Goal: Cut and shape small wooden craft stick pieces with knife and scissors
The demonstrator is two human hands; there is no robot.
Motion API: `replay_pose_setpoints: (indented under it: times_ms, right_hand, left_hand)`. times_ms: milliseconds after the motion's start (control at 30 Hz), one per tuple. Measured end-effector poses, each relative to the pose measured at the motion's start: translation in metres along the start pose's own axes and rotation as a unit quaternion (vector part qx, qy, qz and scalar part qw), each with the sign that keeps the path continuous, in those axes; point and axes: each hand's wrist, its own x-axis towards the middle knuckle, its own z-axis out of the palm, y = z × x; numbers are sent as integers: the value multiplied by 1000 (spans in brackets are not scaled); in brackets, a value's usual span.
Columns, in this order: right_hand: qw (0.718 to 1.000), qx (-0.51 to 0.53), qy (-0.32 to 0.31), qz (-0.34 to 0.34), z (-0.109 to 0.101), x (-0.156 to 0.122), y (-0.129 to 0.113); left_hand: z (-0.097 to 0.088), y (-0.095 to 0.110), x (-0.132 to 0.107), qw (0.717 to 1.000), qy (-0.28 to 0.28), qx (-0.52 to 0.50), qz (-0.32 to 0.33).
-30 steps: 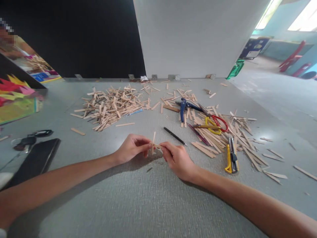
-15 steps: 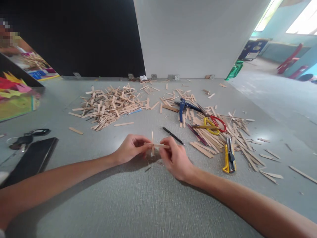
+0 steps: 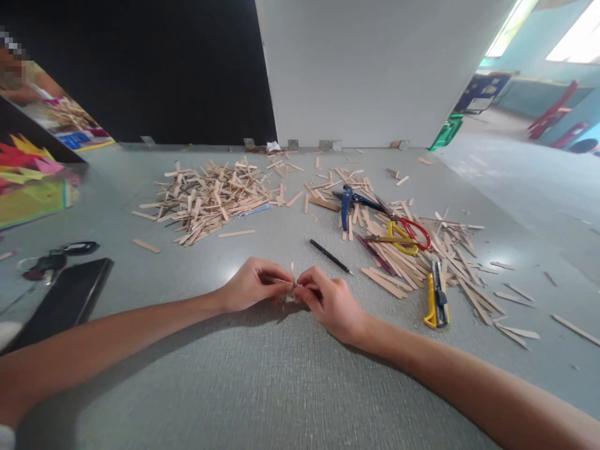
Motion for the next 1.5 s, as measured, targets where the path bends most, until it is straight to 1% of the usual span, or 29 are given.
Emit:
replay_pose_setpoints:
  times_ms: [67, 133, 200, 300, 400, 433, 500, 567, 633, 667, 733, 800, 867, 967, 1067, 1200, 1367, 1433, 1500]
  right_hand:
    - [999, 33, -5, 26, -2, 1, 0]
    - [998, 45, -11, 42, -4, 2, 1]
    - [998, 39, -16, 47, -7, 3, 2]
    - [997, 46, -40, 52, -9, 5, 2]
    - [996, 48, -54, 56, -9, 6, 1]
    - [996, 44, -52, 57, -9, 7, 0]
    - [996, 35, -49, 61, -9, 8, -1]
    - [997, 25, -49, 59, -10, 9, -1]
    - [997, 14, -59, 42, -11, 10, -1]
    - [997, 12, -66, 33, -11, 10, -1]
    - [997, 7, -75, 21, -12, 9, 0]
    - [997, -9, -71, 18, -11, 8, 1]
    - [998, -26, -61, 15, -10, 7, 1]
    - [998, -31, -50, 6, -9, 5, 2]
    - [999, -10, -44, 21, -9, 5, 2]
    - [998, 20, -19, 48, -8, 7, 0]
    - [998, 33, 27, 44, -8, 7, -3]
    - [994, 65, 49, 72, -9, 7, -1]
    - [985, 101, 80, 119, -11, 9, 3]
  left_hand:
    - [0, 1, 0, 1000, 11, -12, 7]
    - [-1, 3, 1, 1000, 8, -13, 10]
    - [-1, 4, 0, 1000, -4, -7, 10]
    - [-2, 5, -2, 1000, -25, 12, 7]
    - [-2, 6, -5, 997, -45, 62, 27]
    - [-2, 5, -6, 994, -50, 87, 43]
    - [-2, 3, -8, 983, -52, 148, 96]
    - [-1, 0, -10, 962, -44, 211, 166]
    - [0, -3, -12, 937, -40, 257, 234]
    - [1, -4, -13, 927, -37, 272, 258]
    - [2, -6, -14, 917, -16, 287, 276]
    - [3, -7, -14, 919, 14, 293, 263]
    - [3, -7, -13, 924, 27, 291, 246]
    - [4, -7, -14, 924, 16, 292, 248]
    - [4, -8, -14, 925, 11, 291, 244]
    - [5, -7, -14, 939, 30, 276, 205]
    - [3, -3, -15, 942, 45, 262, 202]
    - [2, -1, -15, 947, 66, 246, 196]
    - [0, -1, -13, 952, 98, 233, 175]
